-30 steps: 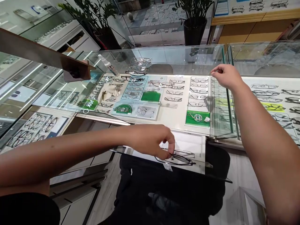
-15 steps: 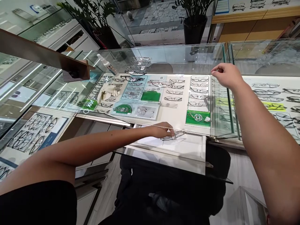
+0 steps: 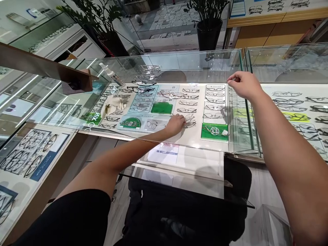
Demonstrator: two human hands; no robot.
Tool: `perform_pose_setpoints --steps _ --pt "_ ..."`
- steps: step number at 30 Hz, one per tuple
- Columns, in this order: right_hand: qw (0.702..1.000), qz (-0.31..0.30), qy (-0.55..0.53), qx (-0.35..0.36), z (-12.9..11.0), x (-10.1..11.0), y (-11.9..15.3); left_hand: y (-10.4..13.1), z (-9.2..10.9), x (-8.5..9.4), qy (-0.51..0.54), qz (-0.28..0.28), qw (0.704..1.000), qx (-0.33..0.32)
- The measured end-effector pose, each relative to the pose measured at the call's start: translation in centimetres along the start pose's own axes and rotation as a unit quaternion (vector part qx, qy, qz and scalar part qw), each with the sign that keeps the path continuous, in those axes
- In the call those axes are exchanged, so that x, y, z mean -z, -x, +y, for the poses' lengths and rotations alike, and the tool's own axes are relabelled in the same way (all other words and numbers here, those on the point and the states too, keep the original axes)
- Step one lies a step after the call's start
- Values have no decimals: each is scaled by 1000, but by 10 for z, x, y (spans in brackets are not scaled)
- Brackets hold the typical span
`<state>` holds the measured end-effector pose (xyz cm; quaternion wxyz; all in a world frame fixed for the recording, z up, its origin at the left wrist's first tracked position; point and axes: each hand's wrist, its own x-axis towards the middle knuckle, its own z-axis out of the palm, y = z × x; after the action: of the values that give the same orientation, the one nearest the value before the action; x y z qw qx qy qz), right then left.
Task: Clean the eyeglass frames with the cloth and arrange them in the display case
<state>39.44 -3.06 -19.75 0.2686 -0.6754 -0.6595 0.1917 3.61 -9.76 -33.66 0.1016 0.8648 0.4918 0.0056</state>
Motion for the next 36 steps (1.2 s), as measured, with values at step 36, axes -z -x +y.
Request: perform_pose_setpoints --steps 36 --pt "1000 -14 20 4 1 1 -1 -13 -22 -3 -73 -8 990 -121"
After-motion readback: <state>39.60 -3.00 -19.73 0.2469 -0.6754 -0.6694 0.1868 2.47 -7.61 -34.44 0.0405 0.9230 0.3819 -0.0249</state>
